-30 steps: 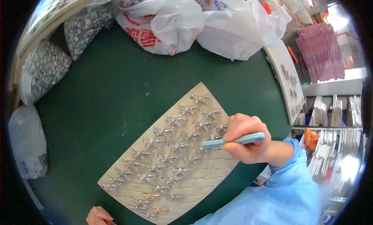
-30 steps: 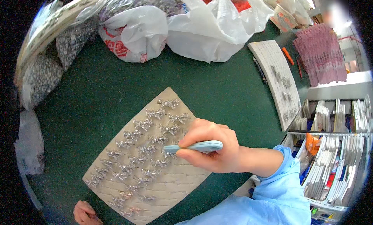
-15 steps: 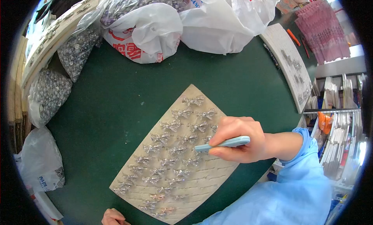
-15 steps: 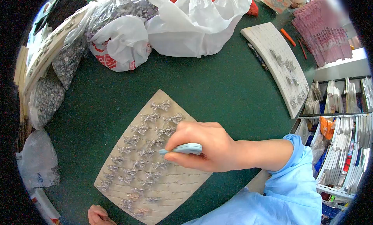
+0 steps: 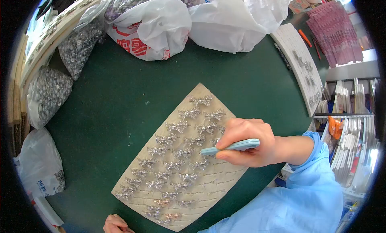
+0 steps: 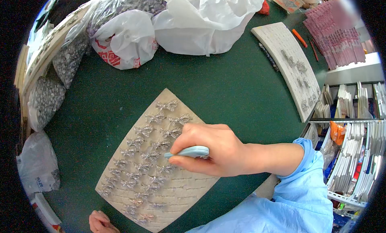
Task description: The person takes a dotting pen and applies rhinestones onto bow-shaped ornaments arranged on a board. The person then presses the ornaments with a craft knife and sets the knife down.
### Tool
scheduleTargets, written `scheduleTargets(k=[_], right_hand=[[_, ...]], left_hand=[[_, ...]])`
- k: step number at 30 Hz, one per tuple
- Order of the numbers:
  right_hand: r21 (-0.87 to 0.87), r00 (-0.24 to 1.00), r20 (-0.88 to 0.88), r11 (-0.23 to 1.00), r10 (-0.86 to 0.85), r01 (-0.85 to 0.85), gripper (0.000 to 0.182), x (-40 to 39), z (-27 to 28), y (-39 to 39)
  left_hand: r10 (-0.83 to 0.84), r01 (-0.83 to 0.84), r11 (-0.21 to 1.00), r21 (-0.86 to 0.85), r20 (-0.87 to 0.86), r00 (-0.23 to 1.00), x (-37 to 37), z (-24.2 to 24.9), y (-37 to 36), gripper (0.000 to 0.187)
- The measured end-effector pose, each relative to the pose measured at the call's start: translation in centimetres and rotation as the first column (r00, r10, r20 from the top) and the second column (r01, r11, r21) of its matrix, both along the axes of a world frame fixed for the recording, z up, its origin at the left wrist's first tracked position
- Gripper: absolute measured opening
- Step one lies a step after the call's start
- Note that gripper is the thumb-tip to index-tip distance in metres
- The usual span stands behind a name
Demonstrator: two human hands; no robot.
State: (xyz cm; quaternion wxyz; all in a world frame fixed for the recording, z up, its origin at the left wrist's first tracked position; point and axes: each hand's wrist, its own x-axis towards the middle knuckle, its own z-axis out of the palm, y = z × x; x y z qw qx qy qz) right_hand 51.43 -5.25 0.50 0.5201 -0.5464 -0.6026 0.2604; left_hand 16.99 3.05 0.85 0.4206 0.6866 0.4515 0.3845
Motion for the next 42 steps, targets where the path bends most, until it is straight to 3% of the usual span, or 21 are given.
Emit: scheduleTargets(k=[38,42], right_hand=[[0.043,0.999,0.018,0.999,0.031,-0.032,0.028,0.18,-0.30,0.07],[0.018,1.000,-0.013,1.000,0.010,-0.009,0.020,0.03,-0.11,0.08]], left_hand=[[-0.006,0.006,1.000,-0.002,0.031,1.000,-0.15,-0.23,0.05,0.028],[-0.009,0.009,1.000,0.010,0.022,1.000,-0.20,-0.23,0.03,0.028]])
